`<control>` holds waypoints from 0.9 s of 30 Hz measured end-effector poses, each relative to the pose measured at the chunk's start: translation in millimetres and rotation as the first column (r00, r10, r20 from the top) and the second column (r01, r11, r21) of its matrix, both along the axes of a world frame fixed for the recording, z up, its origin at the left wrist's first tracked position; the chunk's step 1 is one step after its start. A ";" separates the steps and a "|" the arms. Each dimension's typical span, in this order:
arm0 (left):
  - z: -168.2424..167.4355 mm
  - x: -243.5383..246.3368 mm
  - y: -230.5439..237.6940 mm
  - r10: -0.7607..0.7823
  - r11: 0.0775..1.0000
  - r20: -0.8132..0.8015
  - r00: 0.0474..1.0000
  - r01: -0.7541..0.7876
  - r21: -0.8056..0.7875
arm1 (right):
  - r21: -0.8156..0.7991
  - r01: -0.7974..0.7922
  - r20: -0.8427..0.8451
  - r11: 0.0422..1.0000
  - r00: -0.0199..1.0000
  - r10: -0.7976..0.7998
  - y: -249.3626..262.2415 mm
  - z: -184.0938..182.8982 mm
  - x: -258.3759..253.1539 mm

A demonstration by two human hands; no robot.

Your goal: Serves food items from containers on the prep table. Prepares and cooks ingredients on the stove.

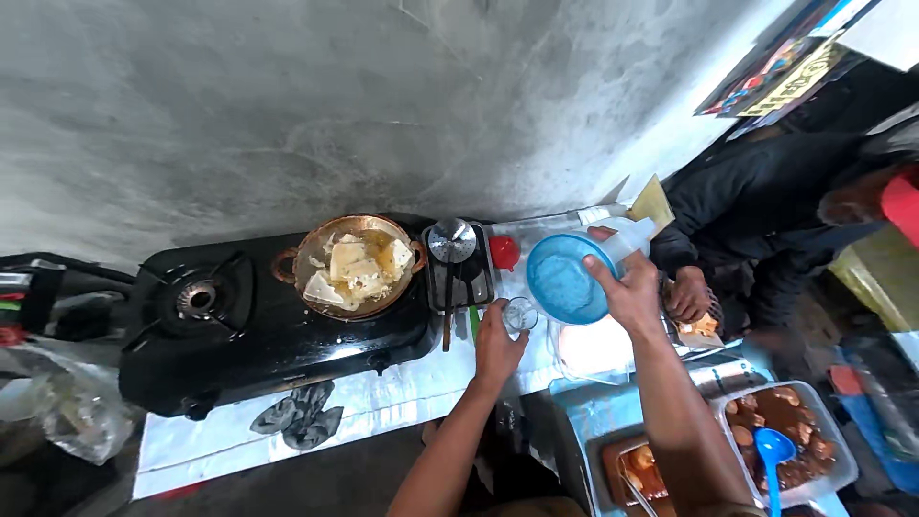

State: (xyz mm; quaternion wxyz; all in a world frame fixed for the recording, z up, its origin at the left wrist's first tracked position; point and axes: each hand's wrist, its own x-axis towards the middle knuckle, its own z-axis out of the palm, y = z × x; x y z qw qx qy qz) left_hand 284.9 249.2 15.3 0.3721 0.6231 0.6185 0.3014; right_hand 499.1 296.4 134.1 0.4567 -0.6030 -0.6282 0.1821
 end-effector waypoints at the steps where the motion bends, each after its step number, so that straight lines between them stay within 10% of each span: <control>1: -0.1 -0.4 -1.1 -0.001 1.000 0.001 1.000 0.001 -0.006 | 0.002 0.003 0.003 1.000 1.000 -0.003 -1.3 0.9 0.0; 27: 0.1 1.5 -8.4 -0.037 0.998 -0.023 0.999 0.035 -0.055 | -0.013 -0.011 0.032 1.000 0.999 0.011 -14.4 10.4 3.3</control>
